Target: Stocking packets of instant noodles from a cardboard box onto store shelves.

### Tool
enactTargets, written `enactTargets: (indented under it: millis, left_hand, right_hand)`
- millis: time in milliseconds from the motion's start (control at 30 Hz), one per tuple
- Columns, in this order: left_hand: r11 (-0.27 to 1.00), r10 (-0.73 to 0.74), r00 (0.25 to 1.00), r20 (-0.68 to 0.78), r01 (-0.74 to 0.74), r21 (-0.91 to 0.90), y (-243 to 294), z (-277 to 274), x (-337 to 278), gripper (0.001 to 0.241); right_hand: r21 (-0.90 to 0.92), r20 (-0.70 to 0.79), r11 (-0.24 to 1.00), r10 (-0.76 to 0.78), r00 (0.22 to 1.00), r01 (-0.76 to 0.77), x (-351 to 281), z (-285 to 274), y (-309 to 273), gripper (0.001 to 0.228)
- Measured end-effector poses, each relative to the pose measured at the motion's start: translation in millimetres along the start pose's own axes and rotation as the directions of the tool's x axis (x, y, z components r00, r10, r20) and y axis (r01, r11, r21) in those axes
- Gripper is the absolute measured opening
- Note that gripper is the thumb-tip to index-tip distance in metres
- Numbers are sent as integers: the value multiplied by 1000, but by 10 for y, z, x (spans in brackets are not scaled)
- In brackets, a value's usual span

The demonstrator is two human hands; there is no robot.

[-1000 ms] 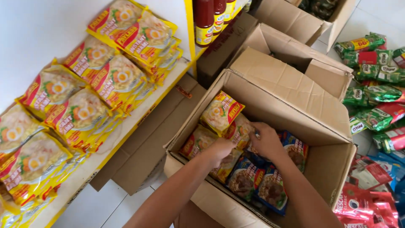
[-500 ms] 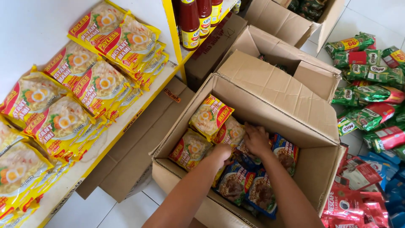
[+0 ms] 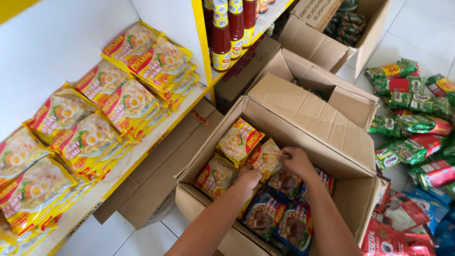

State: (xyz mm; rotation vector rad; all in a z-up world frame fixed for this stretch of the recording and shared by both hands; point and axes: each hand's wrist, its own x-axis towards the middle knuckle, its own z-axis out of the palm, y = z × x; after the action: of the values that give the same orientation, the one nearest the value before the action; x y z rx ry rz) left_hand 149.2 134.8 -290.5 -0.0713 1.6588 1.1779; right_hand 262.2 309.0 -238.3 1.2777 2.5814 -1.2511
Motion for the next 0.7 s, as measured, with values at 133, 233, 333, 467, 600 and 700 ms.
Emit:
enactTargets:
  millis: [133,233,333,467,600,700]
  left_hand:
    - [1000,0,1000,19,0,-9,259,-76,-447,59]
    - [975,-50,997,56,60,-214,490,-182,-935,72]
    - [879,228,967,116,-153,-451,384,-273,-1083,64]
    - [781,532,846,-31,-505,-368,603,-597,-1521,66]
    - [763,530,844,-88,-519,-385,944,-1071,-1987,68]
    - [583,690,695,-200,-698,-416,949,-1422,-1857,65]
  right_hand:
    - [-38,42,994,-97,994,98,-175,-417,-246,30]
    - [113,120,987,-130,984,116,-373,-620,-457,30]
    - [373,118,908,-248,962,189,-576,-708,-672,31]
    - [499,165,858,-229,959,120,-767,-647,-1093,45]
    - [477,106,839,-351,930,262,-877,-455,-1704,63]
    - [213,63,914,-366,928,346,-820,-325,-2248,63]
